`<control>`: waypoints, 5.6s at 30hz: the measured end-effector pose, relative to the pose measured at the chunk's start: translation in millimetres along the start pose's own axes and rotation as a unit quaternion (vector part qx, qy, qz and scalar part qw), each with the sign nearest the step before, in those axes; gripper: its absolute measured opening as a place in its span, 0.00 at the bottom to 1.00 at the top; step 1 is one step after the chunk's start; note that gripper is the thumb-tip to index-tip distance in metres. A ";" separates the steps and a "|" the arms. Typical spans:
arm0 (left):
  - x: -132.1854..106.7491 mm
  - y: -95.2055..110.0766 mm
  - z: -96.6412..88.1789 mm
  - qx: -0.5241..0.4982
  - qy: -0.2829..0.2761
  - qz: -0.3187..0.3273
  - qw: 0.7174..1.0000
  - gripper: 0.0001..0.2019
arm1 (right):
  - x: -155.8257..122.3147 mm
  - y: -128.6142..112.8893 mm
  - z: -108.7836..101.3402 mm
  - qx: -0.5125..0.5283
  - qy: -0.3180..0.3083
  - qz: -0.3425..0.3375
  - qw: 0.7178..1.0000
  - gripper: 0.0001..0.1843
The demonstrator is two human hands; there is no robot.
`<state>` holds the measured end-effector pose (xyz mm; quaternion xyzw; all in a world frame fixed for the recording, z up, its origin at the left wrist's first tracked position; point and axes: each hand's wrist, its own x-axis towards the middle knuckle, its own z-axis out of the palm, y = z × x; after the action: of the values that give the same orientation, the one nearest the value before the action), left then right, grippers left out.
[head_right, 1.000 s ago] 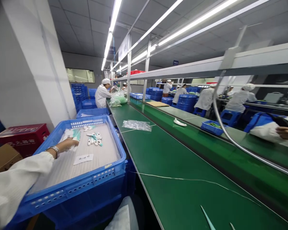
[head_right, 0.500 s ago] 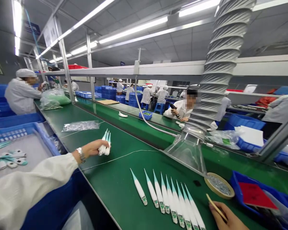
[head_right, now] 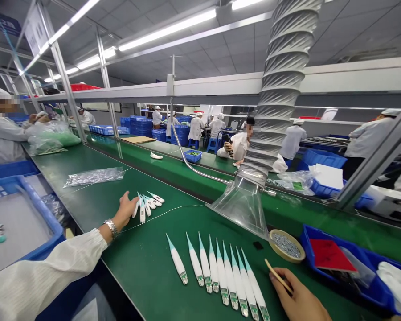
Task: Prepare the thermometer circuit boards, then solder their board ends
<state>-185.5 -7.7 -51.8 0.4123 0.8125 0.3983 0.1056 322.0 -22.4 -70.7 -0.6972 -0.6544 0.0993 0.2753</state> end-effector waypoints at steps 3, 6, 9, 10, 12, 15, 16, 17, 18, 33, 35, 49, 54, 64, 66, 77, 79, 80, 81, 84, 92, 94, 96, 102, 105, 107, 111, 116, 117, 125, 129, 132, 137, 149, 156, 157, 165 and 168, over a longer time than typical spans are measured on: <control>-13.2 -8.6 -24.3 0.057 -0.046 0.123 0.990 0.19 | 1.3 5.2 1.3 0.043 -0.084 0.000 0.996 0.20; -28.5 -10.7 -40.7 0.119 -0.118 0.270 0.948 0.14 | 3.1 11.9 5.0 0.061 -0.079 -0.006 0.995 0.19; -35.4 -5.3 -42.5 0.177 -0.166 0.365 0.899 0.15 | 2.3 11.7 6.4 0.067 -0.080 0.004 0.995 0.19; -34.6 -2.8 -40.8 0.193 -0.179 0.385 0.884 0.16 | 0.8 8.9 5.3 0.067 -0.083 0.013 0.994 0.19; -29.2 1.8 -36.8 0.217 -0.203 0.415 0.860 0.17 | -3.7 -0.3 0.7 0.064 -0.093 0.039 0.993 0.21; -19.4 7.3 -34.4 0.236 -0.233 0.440 0.834 0.15 | -13.0 -17.4 -10.4 0.046 -0.094 0.075 0.992 0.23; -18.1 9.4 -34.9 0.229 -0.232 0.448 0.833 0.14 | -16.3 -22.3 -14.2 0.037 -0.086 0.081 0.992 0.24; -18.6 12.3 -35.9 0.211 -0.219 0.456 0.836 0.14 | -19.6 -26.5 -17.7 0.029 -0.070 0.085 0.993 0.24; -21.2 16.3 -37.0 0.177 -0.190 0.463 0.847 0.13 | -23.1 -30.1 -20.6 0.023 -0.052 0.085 0.995 0.24; -99.7 68.0 29.8 -0.366 -0.341 0.004 0.866 0.25 | -79.4 -213.2 56.3 -0.101 -0.168 -0.386 0.901 0.12; -101.1 64.2 31.4 -0.369 -0.342 0.006 0.864 0.24 | -75.2 -221.7 64.7 -0.123 -0.181 -0.379 0.899 0.09; -139.8 109.6 50.5 -0.362 -0.552 0.021 0.751 0.23 | -56.4 -155.0 5.9 0.189 0.094 -0.271 0.939 0.14; -158.1 128.8 56.0 -0.356 -0.590 0.042 0.724 0.24 | -57.4 -138.2 -12.5 0.379 0.146 -0.132 0.904 0.26; -157.2 113.4 48.7 -0.303 -0.564 0.117 0.759 0.17 | -62.1 -143.7 5.9 0.467 -0.064 0.004 0.882 0.12; -157.3 113.1 47.6 -0.290 -0.561 0.146 0.761 0.16 | -61.9 -144.1 5.0 0.439 -0.073 -0.007 0.895 0.12; -157.7 112.1 46.4 -0.286 -0.553 0.173 0.763 0.15 | -59.2 -146.7 3.6 0.388 -0.088 -0.067 0.915 0.08; -157.5 112.9 45.3 -0.274 -0.543 0.190 0.771 0.14 | -59.7 -146.0 3.6 0.388 -0.100 -0.062 0.914 0.09; -157.4 113.3 44.5 -0.265 -0.536 0.201 0.776 0.14 | -59.8 -145.6 3.5 0.389 -0.107 -0.056 0.913 0.09; -157.4 113.8 43.7 -0.255 -0.529 0.212 0.781 0.14 | -59.8 -145.2 3.4 0.391 -0.115 -0.047 0.912 0.09; -157.2 114.8 41.6 -0.223 -0.509 0.243 0.795 0.14 | -58.9 -144.4 2.5 0.403 -0.138 -0.022 0.905 0.11; -155.0 117.0 43.1 -0.218 -0.492 0.273 0.797 0.14 | -55.5 -142.2 2.3 0.419 -0.169 0.003 0.892 0.13; -154.5 116.6 44.1 -0.212 -0.489 0.280 0.798 0.14 | -55.4 -141.4 3.3 0.425 -0.171 0.006 0.889 0.13; -154.0 115.5 45.4 -0.207 -0.486 0.288 0.799 0.14 | -55.5 -141.1 3.9 0.428 -0.168 0.007 0.888 0.13; -152.5 114.2 48.0 -0.217 -0.477 0.303 0.796 0.13 | -55.4 -142.1 4.5 0.436 -0.163 -0.001 0.885 0.13; -153.2 115.4 46.8 -0.216 -0.477 0.313 0.792 0.13 | -55.7 -142.1 5.4 0.442 -0.179 0.003 0.879 0.13; -154.0 116.1 45.9 -0.212 -0.476 0.315 0.793 0.13 | -55.9 -142.2 6.0 0.437 -0.174 0.001 0.883 0.13; -153.9 116.1 46.2 -0.205 -0.472 0.316 0.797 0.13 | -55.7 -142.4 5.9 0.438 -0.167 -0.006 0.883 0.13; -152.3 115.1 47.2 -0.210 -0.462 0.316 0.802 0.13 | -54.9 -141.4 5.6 0.446 -0.157 0.010 0.881 0.15; -152.4 115.0 47.1 -0.211 -0.463 0.317 0.801 0.13 | -54.8 -141.3 5.9 0.442 -0.159 0.005 0.883 0.14; -153.2 116.2 46.1 -0.209 -0.465 0.313 0.802 0.12 | -55.2 -142.2 6.6 0.445 -0.158 -0.016 0.881 0.12; -152.4 116.1 46.8 -0.207 -0.459 0.310 0.807 0.12 | -55.0 -142.4 7.1 0.444 -0.151 -0.024 0.883 0.11; -152.6 115.1 48.6 -0.216 -0.452 0.310 0.808 0.13 | -56.0 -142.9 8.6 0.419 -0.107 -0.066 0.899 0.08; -154.2 113.0 51.8 -0.225 -0.437 0.306 0.815 0.14 | -60.1 -143.9 14.6 0.392 -0.023 -0.146 0.908 0.06; -156.6 110.3 58.8 -0.245 -0.422 0.237 0.840 0.17 | -62.6 -146.4 24.4 0.249 0.065 -0.296 0.920 0.13; -154.7 112.1 65.8 -0.274 -0.445 0.196 0.830 0.18 | -61.2 -149.9 28.1 0.215 0.097 -0.335 0.912 0.11; -154.3 112.9 65.3 -0.273 -0.449 0.190 0.829 0.18 | -60.7 -149.5 27.0 0.246 0.095 -0.304 0.915 0.09; -162.2 117.7 53.7 -0.301 -0.549 0.111 0.772 0.20 | -57.7 -144.5 26.5 0.382 0.014 -0.060 0.922 0.15; -166.2 118.9 51.6 -0.316 -0.568 0.106 0.753 0.20 | -58.5 -147.2 29.7 0.379 -0.028 -0.064 0.923 0.12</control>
<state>15.9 -63.3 -24.6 0.5891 0.3820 0.3341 0.6289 173.7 -72.6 -32.7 -0.4939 -0.6186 0.3414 0.5067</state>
